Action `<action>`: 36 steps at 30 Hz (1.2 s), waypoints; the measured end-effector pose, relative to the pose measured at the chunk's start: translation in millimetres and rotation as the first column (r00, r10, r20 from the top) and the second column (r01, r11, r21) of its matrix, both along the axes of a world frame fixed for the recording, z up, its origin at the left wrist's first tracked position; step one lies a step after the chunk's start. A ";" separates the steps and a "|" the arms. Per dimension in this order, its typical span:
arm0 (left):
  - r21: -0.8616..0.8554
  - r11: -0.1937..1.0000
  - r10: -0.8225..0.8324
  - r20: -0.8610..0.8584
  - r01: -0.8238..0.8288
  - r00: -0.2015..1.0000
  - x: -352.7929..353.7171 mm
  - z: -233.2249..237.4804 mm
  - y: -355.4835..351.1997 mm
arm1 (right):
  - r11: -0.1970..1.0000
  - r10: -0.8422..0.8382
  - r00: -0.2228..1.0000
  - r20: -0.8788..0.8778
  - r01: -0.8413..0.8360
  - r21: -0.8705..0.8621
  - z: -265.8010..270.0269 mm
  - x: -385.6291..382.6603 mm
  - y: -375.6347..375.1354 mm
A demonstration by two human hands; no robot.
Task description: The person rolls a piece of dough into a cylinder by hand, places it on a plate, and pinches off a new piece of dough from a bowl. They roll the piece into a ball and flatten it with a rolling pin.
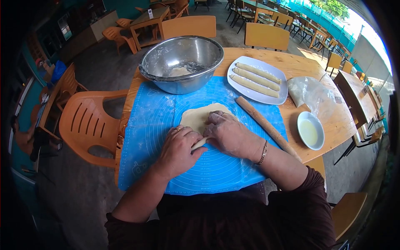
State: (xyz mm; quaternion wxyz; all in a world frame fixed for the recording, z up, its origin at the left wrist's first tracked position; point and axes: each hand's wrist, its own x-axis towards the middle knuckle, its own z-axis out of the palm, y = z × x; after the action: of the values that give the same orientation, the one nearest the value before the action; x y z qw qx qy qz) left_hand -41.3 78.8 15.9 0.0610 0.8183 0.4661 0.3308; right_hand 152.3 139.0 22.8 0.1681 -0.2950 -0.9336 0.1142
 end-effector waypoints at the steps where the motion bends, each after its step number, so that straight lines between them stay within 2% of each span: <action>1: -0.044 0.999 -0.007 -0.003 0.007 1.000 -2.2 -1.5 1.4 | 0.999 0.015 1.000 -0.020 -0.014 0.041 -0.2 1.1 0.0; 3: -0.087 0.996 -0.010 -0.007 0.010 1.000 -5.2 -4.5 3.6 | 0.996 0.035 0.999 -0.042 -0.031 0.084 -1.4 2.5 0.4; 5: -0.057 0.998 -0.021 -0.019 0.020 1.000 -6.4 -6.7 4.6 | 0.996 0.047 0.979 -0.199 -0.030 0.088 -2.8 4.4 1.1; 6: -0.057 0.998 -0.020 -0.021 0.019 1.000 -5.9 -5.0 3.9 | 0.996 0.049 0.978 -0.201 -0.031 0.088 -1.6 5.3 1.5; 8: 0.010 1.000 -0.029 -0.028 0.029 0.999 -2.8 0.4 1.9 | 1.000 0.009 1.000 -0.022 -0.009 0.005 2.1 6.9 1.2; 12: 0.037 0.999 0.010 -0.031 -0.009 0.999 0.1 -1.7 2.7 | 0.999 0.003 0.999 -0.053 -0.001 0.044 -6.5 5.2 3.5; 15: -0.013 1.000 -0.011 -0.062 0.010 0.998 -4.5 -6.3 4.0 | 0.999 0.001 0.999 -0.050 0.002 0.052 -7.6 4.5 2.3; 21: 0.082 0.995 0.069 -0.053 -0.064 0.996 2.9 -2.3 1.0 | 0.994 -0.034 0.995 -0.098 0.044 0.097 -11.5 3.3 0.9; 23: 0.019 0.999 0.041 -0.080 -0.039 0.996 -0.3 -4.8 1.7 | 0.995 -0.038 0.997 -0.063 0.044 0.090 -10.9 2.8 2.0; 30: 0.072 0.997 0.027 -0.115 -0.019 0.993 -2.0 -5.3 2.0 | 0.997 -0.058 0.995 -0.080 0.062 0.048 -3.3 5.0 -1.7; 32: 0.076 0.995 0.073 -0.117 -0.065 0.990 2.5 3.0 -1.3 | 0.997 -0.082 0.996 -0.036 0.082 0.000 1.1 6.1 -1.3; 36: -0.029 0.995 0.089 -0.098 -0.092 0.991 -7.1 -6.6 1.2 | 0.993 -0.094 0.993 -0.072 0.099 0.072 -9.7 7.9 1.7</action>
State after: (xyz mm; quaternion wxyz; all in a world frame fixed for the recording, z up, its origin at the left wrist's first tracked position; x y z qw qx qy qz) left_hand -48.5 80.1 9.3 0.0368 0.8103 0.5106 0.2854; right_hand 160.2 140.6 13.1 0.2163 -0.3290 -0.9157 0.0808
